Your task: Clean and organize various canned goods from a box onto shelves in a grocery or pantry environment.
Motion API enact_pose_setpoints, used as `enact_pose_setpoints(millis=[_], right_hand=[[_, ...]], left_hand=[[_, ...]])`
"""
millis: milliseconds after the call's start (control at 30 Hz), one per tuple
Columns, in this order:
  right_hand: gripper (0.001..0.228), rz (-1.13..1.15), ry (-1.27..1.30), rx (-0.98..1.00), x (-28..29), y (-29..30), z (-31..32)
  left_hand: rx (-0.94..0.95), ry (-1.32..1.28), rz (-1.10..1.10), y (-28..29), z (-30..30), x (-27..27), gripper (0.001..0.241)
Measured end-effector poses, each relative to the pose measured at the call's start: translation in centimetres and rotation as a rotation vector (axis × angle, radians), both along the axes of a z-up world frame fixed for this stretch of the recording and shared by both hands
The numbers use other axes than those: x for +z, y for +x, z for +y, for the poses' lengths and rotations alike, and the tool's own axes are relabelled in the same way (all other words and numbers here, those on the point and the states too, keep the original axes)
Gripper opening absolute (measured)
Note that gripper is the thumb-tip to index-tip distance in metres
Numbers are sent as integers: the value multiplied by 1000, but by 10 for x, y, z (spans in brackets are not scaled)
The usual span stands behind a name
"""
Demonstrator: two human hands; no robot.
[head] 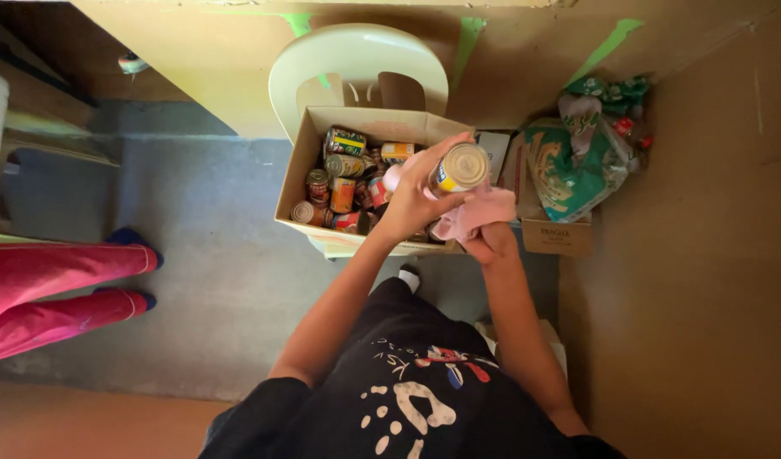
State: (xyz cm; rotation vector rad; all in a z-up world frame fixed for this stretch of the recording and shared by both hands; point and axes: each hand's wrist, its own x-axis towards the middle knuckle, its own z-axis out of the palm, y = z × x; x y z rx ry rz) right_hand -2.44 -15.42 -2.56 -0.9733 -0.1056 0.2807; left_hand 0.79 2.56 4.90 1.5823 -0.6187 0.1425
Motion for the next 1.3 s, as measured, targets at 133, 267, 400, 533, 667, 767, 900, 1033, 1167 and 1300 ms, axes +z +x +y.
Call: enact_pose_setpoints(millis=[133, 267, 400, 533, 667, 767, 900, 1033, 1167, 1300], right_hand=[[31, 80, 401, 66, -6, 6, -8], [46, 18, 100, -18, 51, 8, 3], [46, 16, 116, -15, 41, 8, 0], [45, 10, 140, -20, 29, 12, -4], [45, 41, 143, 8, 52, 18, 8], [47, 177, 150, -40, 2, 23, -2], [48, 257, 152, -120, -16, 21, -7], [49, 249, 221, -13, 18, 14, -7], [55, -313, -674, -45, 45, 9, 0], [46, -487, -1001, -178, -20, 14, -2]], left_hand=[[-97, -195, 150, 2, 6, -5, 79], [31, 117, -94, -1, 10, -1, 80], [15, 214, -146, -4, 8, 4, 80], [44, 312, -204, -5, 3, -6, 96], [23, 257, -136, -8, 1, -11, 112], [9, 242, -50, -9, 1, -15, 110], [-35, 162, 58, -18, 4, -13, 103], [-82, -50, 242, -16, 12, -13, 106], [-56, 134, 205, -13, 24, 0, 106], [86, 521, -275, -15, 23, -5, 109]])
